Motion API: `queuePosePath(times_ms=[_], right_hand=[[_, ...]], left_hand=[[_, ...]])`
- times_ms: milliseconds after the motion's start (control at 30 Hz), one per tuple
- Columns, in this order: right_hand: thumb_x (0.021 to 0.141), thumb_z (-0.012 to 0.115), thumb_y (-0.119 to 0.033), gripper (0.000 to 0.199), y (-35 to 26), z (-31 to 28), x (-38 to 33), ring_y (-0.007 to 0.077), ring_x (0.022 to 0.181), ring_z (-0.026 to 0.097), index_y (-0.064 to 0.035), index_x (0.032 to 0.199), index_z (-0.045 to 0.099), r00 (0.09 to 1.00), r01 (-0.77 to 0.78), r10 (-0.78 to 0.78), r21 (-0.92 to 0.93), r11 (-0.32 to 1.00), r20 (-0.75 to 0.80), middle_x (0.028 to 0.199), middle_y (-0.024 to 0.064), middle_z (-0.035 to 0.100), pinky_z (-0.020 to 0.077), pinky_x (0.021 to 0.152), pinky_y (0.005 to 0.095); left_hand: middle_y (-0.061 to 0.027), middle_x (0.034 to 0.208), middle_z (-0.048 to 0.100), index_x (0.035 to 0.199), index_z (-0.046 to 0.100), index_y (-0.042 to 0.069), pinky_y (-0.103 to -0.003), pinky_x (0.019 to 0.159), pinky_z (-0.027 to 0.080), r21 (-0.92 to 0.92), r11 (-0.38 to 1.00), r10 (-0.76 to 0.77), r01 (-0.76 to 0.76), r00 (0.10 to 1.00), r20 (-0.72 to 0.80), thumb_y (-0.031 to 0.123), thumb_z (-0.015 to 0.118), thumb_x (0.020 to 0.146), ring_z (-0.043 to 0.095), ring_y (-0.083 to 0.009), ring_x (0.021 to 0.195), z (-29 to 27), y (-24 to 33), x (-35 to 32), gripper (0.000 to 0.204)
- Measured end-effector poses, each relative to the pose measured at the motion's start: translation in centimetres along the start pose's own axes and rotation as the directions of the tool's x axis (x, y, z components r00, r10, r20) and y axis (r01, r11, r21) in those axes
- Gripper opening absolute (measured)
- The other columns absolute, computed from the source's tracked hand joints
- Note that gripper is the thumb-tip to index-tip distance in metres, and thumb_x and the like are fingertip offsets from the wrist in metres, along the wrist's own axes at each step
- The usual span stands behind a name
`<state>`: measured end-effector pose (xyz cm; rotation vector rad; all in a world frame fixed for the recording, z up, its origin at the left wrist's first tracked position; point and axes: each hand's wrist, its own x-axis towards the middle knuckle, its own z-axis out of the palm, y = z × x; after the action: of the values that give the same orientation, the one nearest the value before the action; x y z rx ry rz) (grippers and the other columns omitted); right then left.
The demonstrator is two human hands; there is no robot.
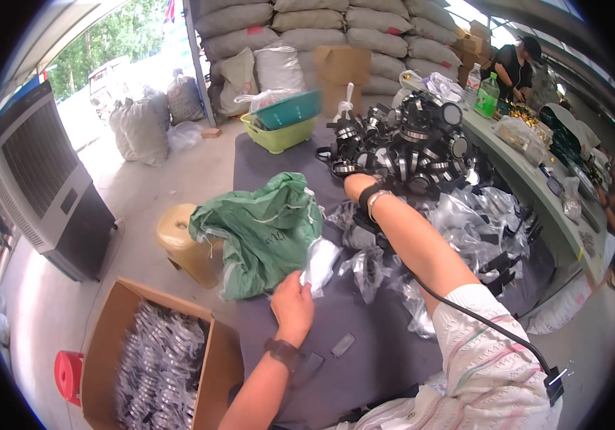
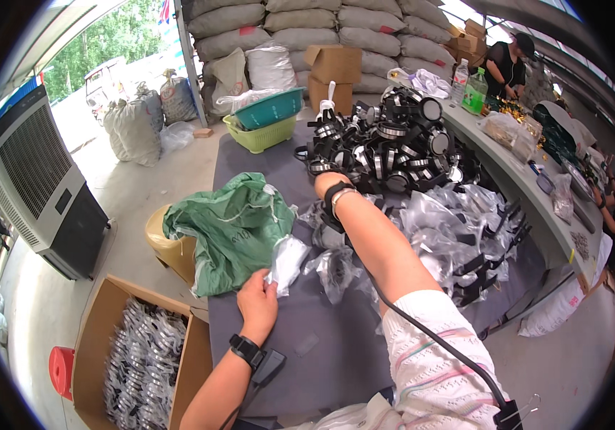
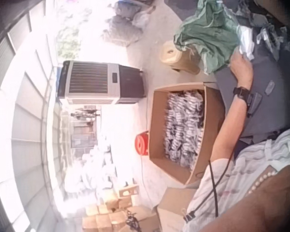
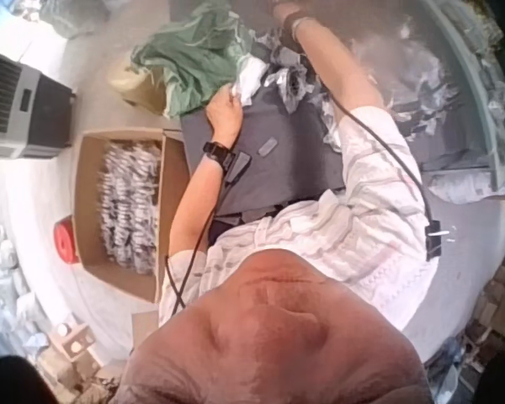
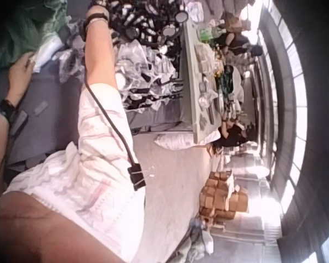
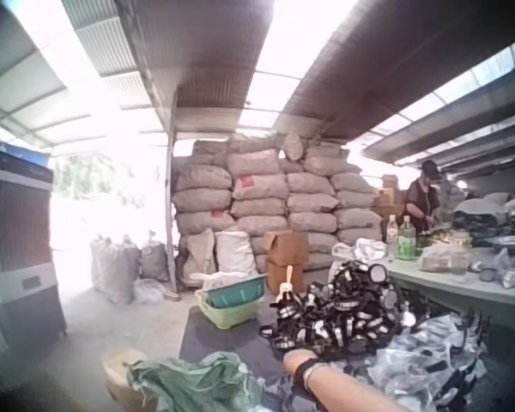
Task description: The person repeatedly picks up a metal ring and a plastic bag, inserts the ring into the bag, and places the finished item onto a pile.
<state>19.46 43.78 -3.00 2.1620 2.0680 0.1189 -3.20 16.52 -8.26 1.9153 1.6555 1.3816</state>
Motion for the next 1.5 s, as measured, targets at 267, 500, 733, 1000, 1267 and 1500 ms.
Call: queuePosePath(times_ms=[267, 500, 733, 1000, 1267, 1500], right_hand=[[0.077, 0.054, -0.008, 0.017, -2.3, 0.6, -4.2, 0.0305, 0.087, 0.065, -0.0051, 0.085, 0.068, 0.948, 0.216, -0.223, -0.054, 0.975, -0.225, 0.089, 0.0149, 0.067, 0.0520, 0.073, 0.0399], [0.074, 0.062, -0.015, 0.015, -2.1, -3.1, -6.9, 0.0313, 0.077, 0.064, -0.0012, 0.080, 0.063, 0.808, 0.514, -0.333, 0.304, 0.802, -0.487, 0.081, 0.0196, 0.064, 0.0513, 0.072, 0.0406], [0.078, 0.065, -0.004, 0.015, 0.3, -11.4, -16.7, 0.0073, 0.057, 0.050, 0.0013, 0.089, 0.056, 0.920, 0.382, -0.279, 0.786, 0.485, -0.275, 0.072, 0.0019, 0.056, 0.0412, 0.050, 0.0237], [0.075, 0.066, -0.010, 0.028, 2.1, -11.8, -35.3, 0.0143, 0.065, 0.054, 0.0024, 0.099, 0.058, 0.799, 0.585, -0.516, 0.593, 0.553, -0.309, 0.072, 0.0083, 0.059, 0.0446, 0.059, 0.0291], [0.075, 0.068, -0.009, 0.032, 2.3, -1.8, -41.4, 0.0146, 0.070, 0.059, 0.0005, 0.103, 0.057, 0.947, 0.306, -0.248, 0.816, 0.491, -0.206, 0.080, 0.0073, 0.064, 0.0461, 0.064, 0.0290], [0.070, 0.071, -0.023, 0.026, -0.4, -0.6, -45.0, 0.0277, 0.090, 0.051, -0.0064, 0.086, 0.059, 0.709, 0.466, -0.277, 0.135, 0.875, -0.649, 0.083, 0.0097, 0.058, 0.0351, 0.087, 0.0433]], left_hand=[[-0.0083, 0.077, 0.059, 0.071, 0.063, 0.008, -0.040, 0.066, 0.045, 0.060, 0.998, 0.002, -0.002, 1.000, 0.002, 0.011, 0.065, 0.072, 0.057, -0.0294, 0.077, -2.2, -1.6, -0.7, 0.003], [-0.0084, 0.072, 0.059, 0.067, 0.061, 0.007, -0.040, 0.063, 0.045, 0.036, 0.999, 0.022, -0.021, 1.000, -0.005, 0.011, 0.066, 0.070, 0.057, -0.0298, 0.074, -2.5, -1.4, -0.3, 0.007], [-0.0085, 0.072, 0.060, 0.066, 0.061, 0.006, -0.040, 0.064, 0.045, 0.011, 0.995, -0.101, 0.101, 0.995, 0.000, 0.014, 0.068, 0.066, 0.058, -0.0306, 0.072, -1.8, -1.5, -0.4, 0.011], [-0.0136, 0.078, 0.064, 0.074, 0.063, 0.006, -0.043, 0.067, 0.046, 0.093, 0.989, -0.122, 0.118, 0.991, 0.048, 0.027, 0.063, 0.074, 0.060, -0.0350, 0.075, -2.4, -2.2, 0.5, 0.021], [-0.0139, 0.075, 0.066, 0.076, 0.067, 0.005, -0.040, 0.069, 0.048, 0.060, 0.978, -0.204, 0.200, 0.977, 0.060, 0.020, 0.068, 0.070, 0.063, -0.0327, 0.073, -2.1, -1.5, 1.6, 0.017], [-0.0146, 0.076, 0.066, 0.076, 0.068, 0.004, -0.040, 0.069, 0.048, 0.088, 0.976, -0.202, 0.198, 0.979, 0.032, 0.020, 0.069, 0.068, 0.062, -0.0329, 0.073, -2.3, -2.8, 1.9, 0.018]])
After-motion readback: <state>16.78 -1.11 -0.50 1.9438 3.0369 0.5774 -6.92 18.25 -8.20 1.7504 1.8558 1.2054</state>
